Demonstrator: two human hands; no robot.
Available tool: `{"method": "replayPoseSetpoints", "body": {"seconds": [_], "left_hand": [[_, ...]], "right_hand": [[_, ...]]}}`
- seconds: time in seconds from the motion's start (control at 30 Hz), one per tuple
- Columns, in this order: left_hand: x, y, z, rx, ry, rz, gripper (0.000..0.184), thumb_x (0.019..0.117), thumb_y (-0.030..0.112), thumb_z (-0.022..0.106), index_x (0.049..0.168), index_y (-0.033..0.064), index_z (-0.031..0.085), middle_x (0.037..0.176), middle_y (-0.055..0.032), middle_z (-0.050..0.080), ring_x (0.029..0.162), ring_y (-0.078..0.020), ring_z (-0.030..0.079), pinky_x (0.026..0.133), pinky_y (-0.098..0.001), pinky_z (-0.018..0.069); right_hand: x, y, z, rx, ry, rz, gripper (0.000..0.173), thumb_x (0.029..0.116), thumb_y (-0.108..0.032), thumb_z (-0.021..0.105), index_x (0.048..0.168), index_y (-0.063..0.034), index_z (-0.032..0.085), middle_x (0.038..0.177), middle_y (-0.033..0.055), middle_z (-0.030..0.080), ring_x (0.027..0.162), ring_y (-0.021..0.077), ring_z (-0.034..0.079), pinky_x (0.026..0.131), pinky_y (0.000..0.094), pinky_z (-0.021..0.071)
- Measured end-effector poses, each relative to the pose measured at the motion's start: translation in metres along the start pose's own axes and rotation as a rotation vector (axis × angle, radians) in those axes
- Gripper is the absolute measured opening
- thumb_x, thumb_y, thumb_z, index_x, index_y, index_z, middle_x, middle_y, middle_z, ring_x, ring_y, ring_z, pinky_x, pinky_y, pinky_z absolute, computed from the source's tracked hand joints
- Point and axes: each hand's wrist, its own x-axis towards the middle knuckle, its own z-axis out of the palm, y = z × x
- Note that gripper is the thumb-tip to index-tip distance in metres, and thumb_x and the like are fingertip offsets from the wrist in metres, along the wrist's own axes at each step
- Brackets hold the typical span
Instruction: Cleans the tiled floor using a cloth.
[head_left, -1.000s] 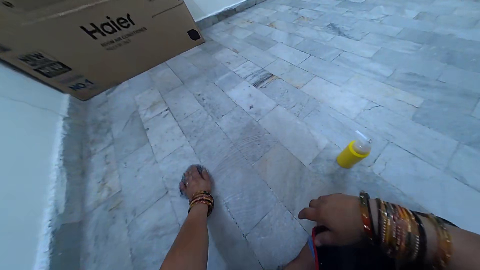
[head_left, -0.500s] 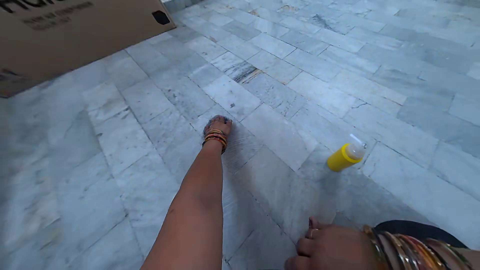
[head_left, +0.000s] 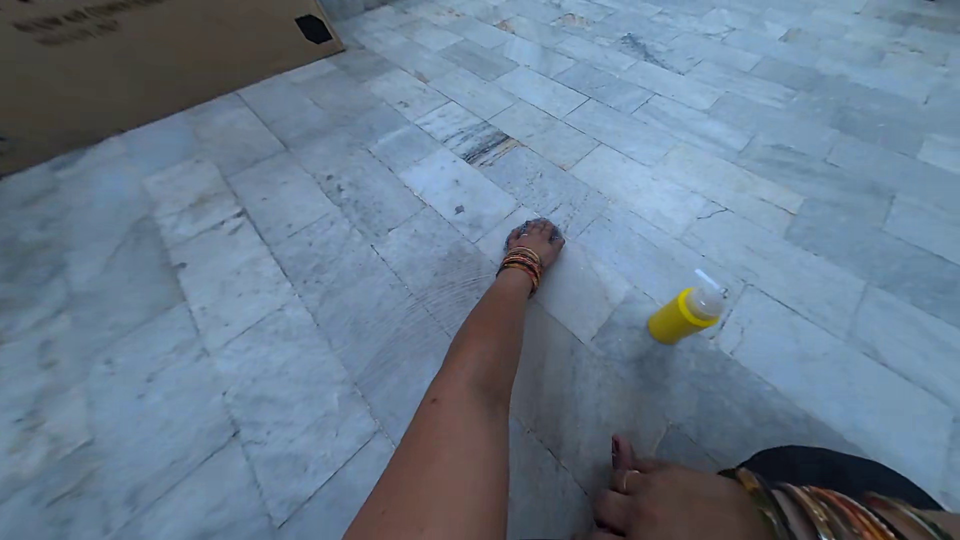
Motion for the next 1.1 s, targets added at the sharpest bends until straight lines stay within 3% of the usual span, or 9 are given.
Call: {"method": "replayPoseSetpoints", "body": {"seconds": [0.23, 0.37, 0.43, 0.53, 0.67, 0.8, 0.9, 1.1], "left_hand": [[-0.007, -0.096, -0.026, -0.02, 0.126, -0.195, 0.063, 0.1109, 0.046, 0.033, 0.162, 0.0098, 0.031, 0.17, -0.0098, 0.028, 0.158, -0.031, 0.023, 0.124, -0.0627, 0.0144], [-0.017, -0.14, -0.037, -0.018, 0.154, -0.349, 0.064, 0.1098, 0.049, 0.033, 0.159, 0.0072, 0.038, 0.167, -0.015, 0.032, 0.155, -0.0342, 0.029, 0.123, -0.066, 0.0174], [-0.017, -0.138, -0.038, -0.043, 0.145, -0.375, 0.066, 0.1087, 0.052, 0.034, 0.155, 0.0057, 0.043, 0.165, -0.0173, 0.035, 0.154, -0.0352, 0.031, 0.122, -0.0652, 0.0209], [-0.013, -0.102, -0.027, -0.092, 0.162, -0.272, 0.064, 0.1073, 0.052, 0.04, 0.152, 0.007, 0.048, 0.163, -0.0178, 0.039, 0.154, -0.0368, 0.031, 0.122, -0.0652, 0.0227], [-0.002, -0.018, 0.006, -0.056, 0.101, -0.086, 0.068, 0.108, 0.051, 0.04, 0.162, 0.0099, 0.032, 0.17, -0.011, 0.026, 0.159, -0.0338, 0.017, 0.125, -0.0633, 0.01], [0.002, 0.027, 0.015, -0.023, 0.016, 0.023, 0.069, 0.1084, 0.053, 0.037, 0.163, 0.0125, 0.028, 0.172, -0.0055, 0.023, 0.16, -0.0302, 0.014, 0.126, -0.0619, 0.0088], [0.003, 0.005, 0.005, -0.003, 0.033, 0.009, 0.069, 0.1088, 0.053, 0.036, 0.164, 0.0133, 0.027, 0.172, -0.0055, 0.023, 0.16, -0.0289, 0.016, 0.126, -0.0611, 0.0101], [-0.012, -0.104, -0.033, -0.001, 0.143, -0.273, 0.071, 0.1077, 0.055, 0.036, 0.162, 0.0101, 0.032, 0.169, -0.0123, 0.029, 0.157, -0.0328, 0.023, 0.124, -0.0654, 0.0131]], "right_hand": [[0.003, 0.01, -0.005, 0.023, -0.018, 0.021, 0.049, 0.1047, -0.036, 0.059, 0.144, -0.0068, 0.056, 0.127, 0.0239, 0.064, 0.118, 0.0452, 0.062, 0.096, 0.0606, 0.0485], [0.004, 0.005, -0.005, 0.009, -0.019, 0.0, 0.05, 0.1043, -0.039, 0.059, 0.145, -0.0098, 0.056, 0.125, 0.0211, 0.065, 0.117, 0.0433, 0.063, 0.094, 0.059, 0.0511], [0.007, 0.002, -0.005, 0.012, -0.023, -0.008, 0.05, 0.1047, -0.04, 0.058, 0.145, -0.0098, 0.056, 0.126, 0.0212, 0.065, 0.118, 0.0438, 0.063, 0.095, 0.0612, 0.0503], [0.009, 0.0, -0.003, 0.013, -0.016, -0.009, 0.05, 0.1058, -0.041, 0.056, 0.145, -0.0101, 0.056, 0.126, 0.0216, 0.065, 0.118, 0.0439, 0.063, 0.098, 0.0619, 0.0491], [0.01, 0.003, -0.002, 0.009, -0.025, 0.018, 0.05, 0.105, -0.04, 0.058, 0.145, -0.0094, 0.056, 0.127, 0.0222, 0.065, 0.12, 0.044, 0.063, 0.098, 0.0612, 0.0496], [0.007, 0.005, -0.003, -0.002, -0.036, 0.028, 0.05, 0.1045, -0.038, 0.06, 0.146, -0.01, 0.055, 0.127, 0.0225, 0.065, 0.118, 0.0435, 0.063, 0.094, 0.0587, 0.0512], [0.002, 0.002, -0.002, 0.004, -0.001, 0.017, 0.048, 0.1043, -0.037, 0.06, 0.143, -0.0091, 0.057, 0.123, 0.0217, 0.066, 0.113, 0.0435, 0.064, 0.091, 0.0592, 0.0515], [0.006, 0.009, -0.004, 0.0, -0.028, 0.009, 0.05, 0.1046, -0.038, 0.059, 0.144, -0.0079, 0.056, 0.125, 0.0225, 0.065, 0.117, 0.0441, 0.063, 0.096, 0.0592, 0.0503]]}}
